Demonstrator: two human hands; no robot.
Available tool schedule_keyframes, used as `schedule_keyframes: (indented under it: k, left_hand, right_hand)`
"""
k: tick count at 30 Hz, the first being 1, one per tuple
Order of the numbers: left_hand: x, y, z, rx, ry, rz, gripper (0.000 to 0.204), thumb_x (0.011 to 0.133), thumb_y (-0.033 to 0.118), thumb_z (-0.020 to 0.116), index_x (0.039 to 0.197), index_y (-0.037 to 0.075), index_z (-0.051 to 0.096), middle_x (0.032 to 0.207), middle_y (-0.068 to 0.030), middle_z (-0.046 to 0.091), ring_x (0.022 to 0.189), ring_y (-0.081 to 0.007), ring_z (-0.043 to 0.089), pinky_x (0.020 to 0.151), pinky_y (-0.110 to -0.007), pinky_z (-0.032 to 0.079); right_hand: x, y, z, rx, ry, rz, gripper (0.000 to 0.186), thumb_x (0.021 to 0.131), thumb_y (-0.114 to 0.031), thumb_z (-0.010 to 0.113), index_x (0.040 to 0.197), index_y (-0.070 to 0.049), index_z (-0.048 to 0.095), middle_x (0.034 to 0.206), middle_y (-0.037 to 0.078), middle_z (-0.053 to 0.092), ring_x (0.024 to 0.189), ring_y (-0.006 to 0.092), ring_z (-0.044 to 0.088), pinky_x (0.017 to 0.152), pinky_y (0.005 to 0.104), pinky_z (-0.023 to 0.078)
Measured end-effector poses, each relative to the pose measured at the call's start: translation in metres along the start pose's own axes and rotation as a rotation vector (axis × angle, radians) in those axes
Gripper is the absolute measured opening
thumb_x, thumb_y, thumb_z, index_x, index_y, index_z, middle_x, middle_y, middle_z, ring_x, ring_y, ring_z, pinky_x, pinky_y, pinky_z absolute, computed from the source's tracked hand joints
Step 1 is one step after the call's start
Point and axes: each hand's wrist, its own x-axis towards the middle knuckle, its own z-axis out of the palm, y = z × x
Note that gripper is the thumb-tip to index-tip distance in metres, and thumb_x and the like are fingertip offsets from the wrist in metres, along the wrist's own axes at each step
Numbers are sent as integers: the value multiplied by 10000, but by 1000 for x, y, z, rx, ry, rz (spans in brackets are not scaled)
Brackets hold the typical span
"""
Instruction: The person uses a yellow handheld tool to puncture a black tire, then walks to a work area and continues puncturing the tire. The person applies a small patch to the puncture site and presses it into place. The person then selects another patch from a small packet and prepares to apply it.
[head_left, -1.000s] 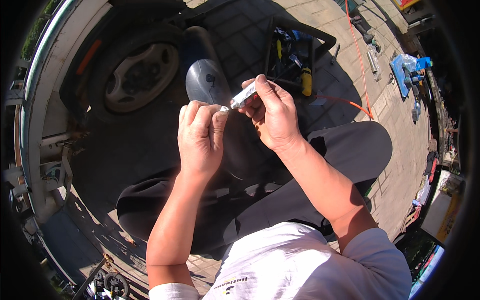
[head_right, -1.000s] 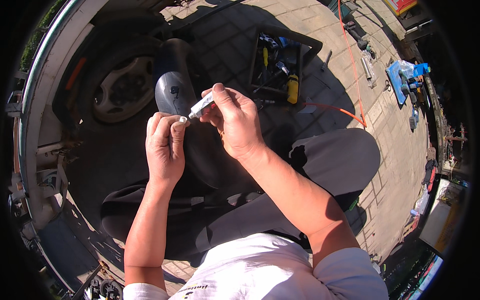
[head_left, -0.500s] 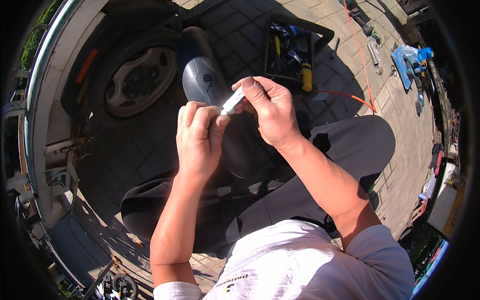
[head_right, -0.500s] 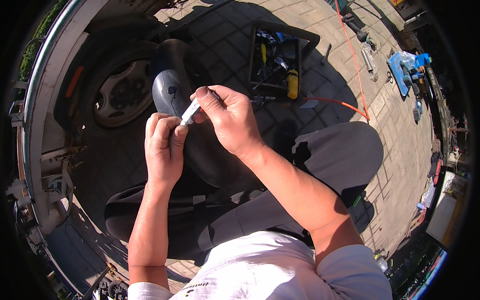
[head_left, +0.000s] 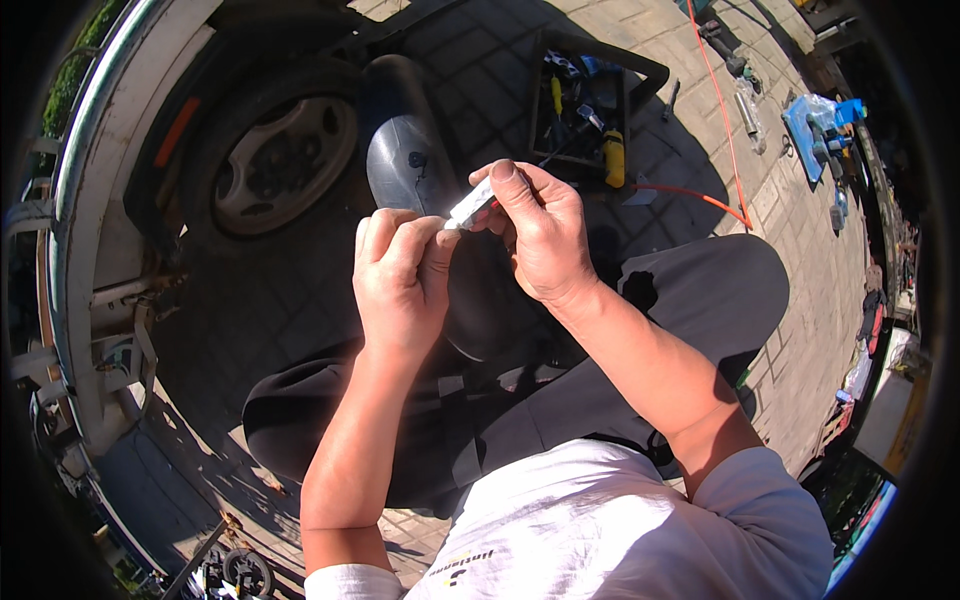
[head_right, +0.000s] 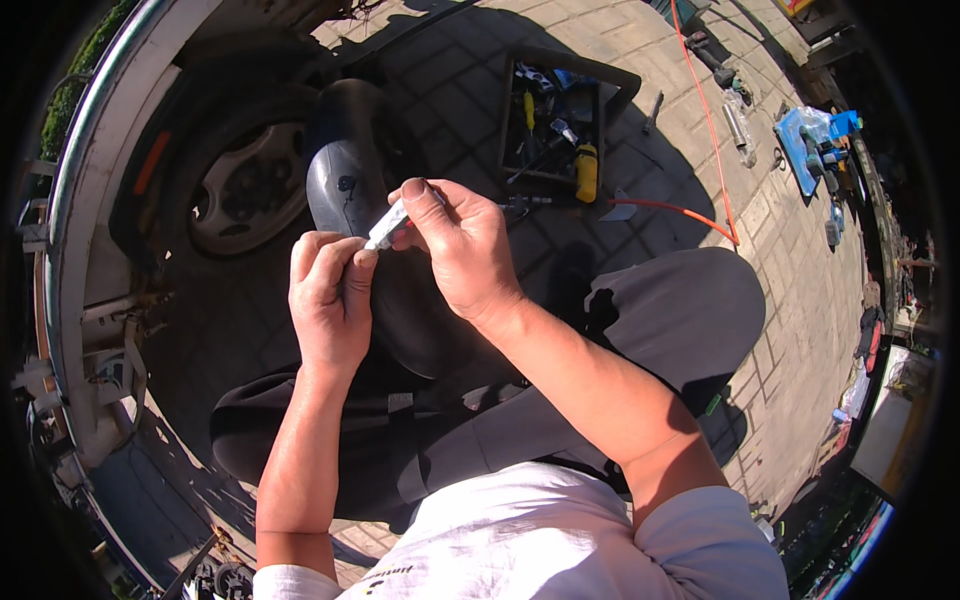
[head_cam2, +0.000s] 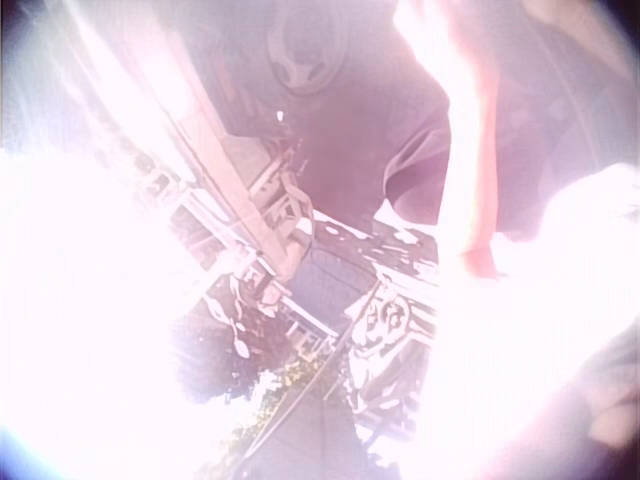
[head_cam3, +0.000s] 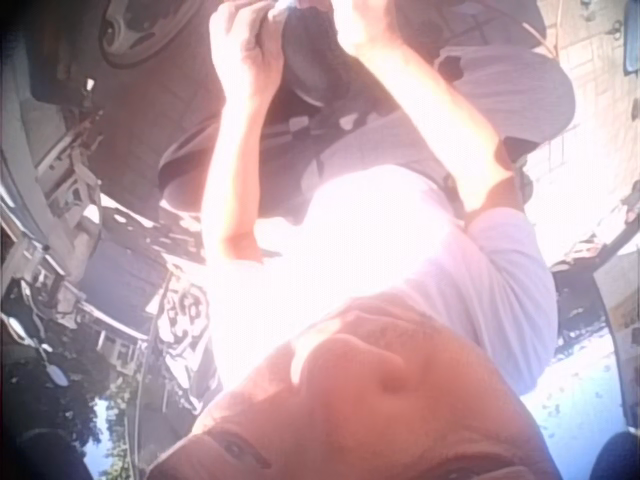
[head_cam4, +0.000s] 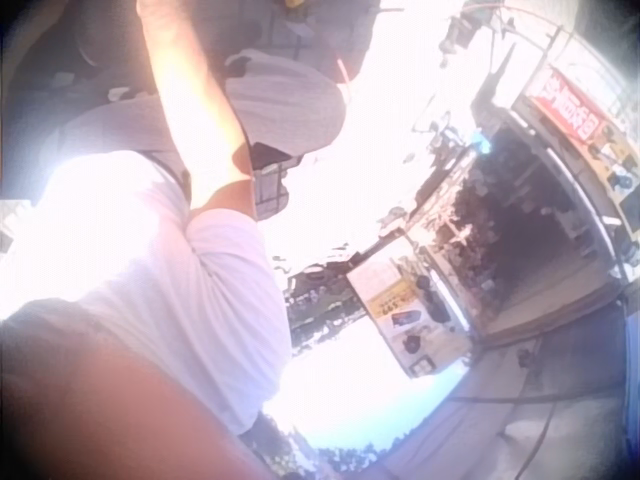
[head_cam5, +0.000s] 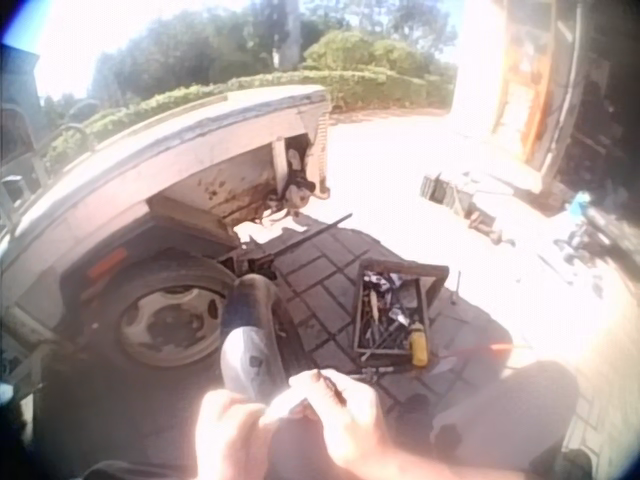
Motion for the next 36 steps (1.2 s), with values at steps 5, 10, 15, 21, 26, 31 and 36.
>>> schedule_keyframes:
  k: [5, 10, 15, 21, 26, 31, 36]
  left_hand:
    - [0, 2, 5, 41, 34, 22, 148, 840, 31, 798, 954, 49, 706, 917, -85, 623, 834, -267, 588, 694, -351, 491]
    - [-1, -3, 6, 221, 15, -23, 195, 846, 126, 844, 978, 63, 715, 1006, -82, 577, 957, -252, 584, 792, -345, 493]
    - [-7, -16, 17, 186, 254, -50, 683, 816, 239, 882, 1358, 17, 531, 1103, -146, 588, 1086, -312, 591, 994, -390, 489]
    - [-3, -12, 5, -415, 52, -916, 1220, 740, 499, 895, 1572, -84, 219, 1485, -300, 437, 1339, -385, 502, 1119, -441, 412]
    - [9, -6, -11, -664, -69, -984, 1046, 716, 483, 895, 1490, 19, 367, 1331, -221, 531, 1227, -345, 557, 1066, -444, 453]
    - [14, -2, -18, -908, -163, -979, 959, 714, 368, 888, 1465, 35, 394, 1259, -174, 554, 1159, -291, 574, 1019, -423, 476]
    - [7, 13, -20, -980, -126, -922, 998, 697, 260, 919, 1490, 31, 358, 1281, -129, 558, 1187, -240, 567, 1023, -403, 475]
  right_hand:
    - [2, 4, 1, 88, 22, 70, 295, 1024, -318, 676, 1003, -28, 723, 823, 13, 676, 744, 95, 636, 711, 256, 538]
    - [33, 20, -36, 246, 120, 307, 330, 1023, -370, 661, 939, -52, 691, 800, 33, 667, 696, 145, 642, 680, 334, 553]
    - [115, 98, -176, 138, 842, 529, 307, 1056, -326, 582, 922, -52, 614, 689, 31, 589, 537, 181, 528, 589, 420, 559]
    - [158, 104, -228, 184, 849, 476, 338, 1034, -359, 584, 1109, -34, 634, 877, 107, 693, 646, 238, 623, 673, 448, 592]
    - [157, 54, -180, -169, 576, 560, 553, 992, -511, 637, 1195, 3, 634, 901, 134, 691, 645, 278, 653, 619, 417, 605]
    - [103, 13, -108, -393, 149, 489, 336, 998, -338, 674, 1135, -33, 642, 969, 75, 701, 746, 173, 675, 677, 355, 583]
    - [9, -62, -45, -688, -285, -38, 278, 1003, -128, 660, 1240, 15, 640, 1123, 84, 687, 1019, 138, 675, 960, 305, 547]
